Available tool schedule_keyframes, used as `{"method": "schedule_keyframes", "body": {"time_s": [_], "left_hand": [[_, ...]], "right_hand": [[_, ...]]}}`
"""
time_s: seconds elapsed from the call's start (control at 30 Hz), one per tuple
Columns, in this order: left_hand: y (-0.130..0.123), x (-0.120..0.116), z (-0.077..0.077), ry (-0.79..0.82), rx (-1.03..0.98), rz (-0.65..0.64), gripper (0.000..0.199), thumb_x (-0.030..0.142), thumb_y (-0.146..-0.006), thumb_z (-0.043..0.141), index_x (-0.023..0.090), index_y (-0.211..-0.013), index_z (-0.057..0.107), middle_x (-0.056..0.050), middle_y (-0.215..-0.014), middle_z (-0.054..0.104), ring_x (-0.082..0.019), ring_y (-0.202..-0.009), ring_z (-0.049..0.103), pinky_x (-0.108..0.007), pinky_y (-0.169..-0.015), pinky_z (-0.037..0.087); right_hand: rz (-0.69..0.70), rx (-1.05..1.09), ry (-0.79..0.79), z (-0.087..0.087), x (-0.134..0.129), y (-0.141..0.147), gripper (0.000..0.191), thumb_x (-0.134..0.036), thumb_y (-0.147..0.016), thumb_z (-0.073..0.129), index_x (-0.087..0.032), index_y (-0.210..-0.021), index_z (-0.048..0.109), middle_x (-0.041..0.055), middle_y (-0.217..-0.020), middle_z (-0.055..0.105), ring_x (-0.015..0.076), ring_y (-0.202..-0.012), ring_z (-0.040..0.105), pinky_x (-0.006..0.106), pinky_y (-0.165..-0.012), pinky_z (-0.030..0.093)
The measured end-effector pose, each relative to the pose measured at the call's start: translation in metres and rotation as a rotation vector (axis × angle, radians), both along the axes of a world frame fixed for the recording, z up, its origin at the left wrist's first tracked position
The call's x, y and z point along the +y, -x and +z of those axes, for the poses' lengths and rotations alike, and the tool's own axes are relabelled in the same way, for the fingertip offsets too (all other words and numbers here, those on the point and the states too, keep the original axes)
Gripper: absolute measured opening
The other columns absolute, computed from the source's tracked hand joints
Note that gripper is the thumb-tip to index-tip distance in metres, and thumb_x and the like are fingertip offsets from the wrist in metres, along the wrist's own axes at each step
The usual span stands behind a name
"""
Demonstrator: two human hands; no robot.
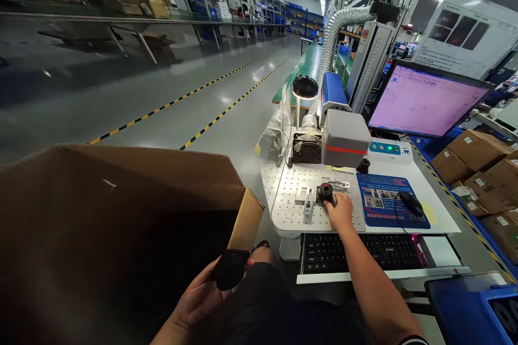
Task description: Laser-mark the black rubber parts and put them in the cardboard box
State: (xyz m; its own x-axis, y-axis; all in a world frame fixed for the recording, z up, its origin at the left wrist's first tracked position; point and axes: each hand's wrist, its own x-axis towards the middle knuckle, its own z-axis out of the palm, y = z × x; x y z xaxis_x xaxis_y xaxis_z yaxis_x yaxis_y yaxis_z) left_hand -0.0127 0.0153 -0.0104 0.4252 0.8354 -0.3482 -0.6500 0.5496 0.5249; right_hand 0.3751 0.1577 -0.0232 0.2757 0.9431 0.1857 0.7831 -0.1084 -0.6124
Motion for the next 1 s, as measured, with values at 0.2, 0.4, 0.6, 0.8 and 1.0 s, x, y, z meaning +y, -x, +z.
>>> {"method": "schedule_keyframes", "body": {"time_s": [0.2,0.4,0.6,0.8,1.0], "left_hand": [[-0.002,0.003,-0.003,0.069,0.032,0.032,0.035,0.029,-0.096,0.057,0.005,-0.115,0.074,-0.025,-0.11,0.074,-0.031,-0.089,0.072,-0.037,-0.071,0.059],[0.002,0.006,-0.011,0.134,0.036,0.072,0.031,0.028,-0.093,0.062,0.008,-0.112,0.074,-0.019,-0.103,0.075,-0.03,-0.088,0.071,-0.037,-0.071,0.058],[-0.002,0.003,-0.005,0.08,0.021,0.065,0.034,0.03,-0.096,0.058,0.006,-0.114,0.073,-0.023,-0.115,0.072,-0.029,-0.091,0.071,-0.037,-0.072,0.058],[-0.004,0.003,-0.003,0.093,-0.01,0.06,0.034,0.029,-0.096,0.058,0.005,-0.114,0.073,-0.023,-0.111,0.073,-0.027,-0.09,0.072,-0.036,-0.077,0.059],[-0.001,0.005,-0.007,0.087,0.015,0.046,0.034,0.028,-0.098,0.054,0.007,-0.117,0.073,-0.025,-0.117,0.072,-0.029,-0.095,0.072,-0.037,-0.077,0.059]], "right_hand": [[-0.005,-0.008,0.077,0.004,-0.001,0.005,0.032,-0.037,-0.087,0.067,-0.022,-0.114,0.075,0.012,-0.145,0.056,0.0348,-0.135,0.044,0.051,-0.108,0.036],[-0.006,-0.021,0.108,0.006,0.0,0.006,0.032,-0.034,-0.086,0.069,-0.021,-0.116,0.074,0.0129,-0.15,0.051,0.0349,-0.141,0.04,0.053,-0.112,0.033],[-0.004,0.017,0.026,0.001,0.0,0.005,0.037,-0.037,-0.086,0.067,-0.019,-0.118,0.072,0.0154,-0.15,0.05,0.0352,-0.142,0.039,0.055,-0.111,0.034],[0.03,0.05,-0.04,-0.004,0.001,0.005,0.029,-0.034,-0.087,0.063,-0.018,-0.108,0.074,0.0165,-0.146,0.054,0.0364,-0.14,0.042,0.057,-0.11,0.034],[0.022,0.049,-0.027,0.0,0.004,0.011,0.029,-0.033,-0.087,0.063,-0.018,-0.11,0.073,0.0168,-0.144,0.056,0.0363,-0.139,0.044,0.055,-0.112,0.035]]}}
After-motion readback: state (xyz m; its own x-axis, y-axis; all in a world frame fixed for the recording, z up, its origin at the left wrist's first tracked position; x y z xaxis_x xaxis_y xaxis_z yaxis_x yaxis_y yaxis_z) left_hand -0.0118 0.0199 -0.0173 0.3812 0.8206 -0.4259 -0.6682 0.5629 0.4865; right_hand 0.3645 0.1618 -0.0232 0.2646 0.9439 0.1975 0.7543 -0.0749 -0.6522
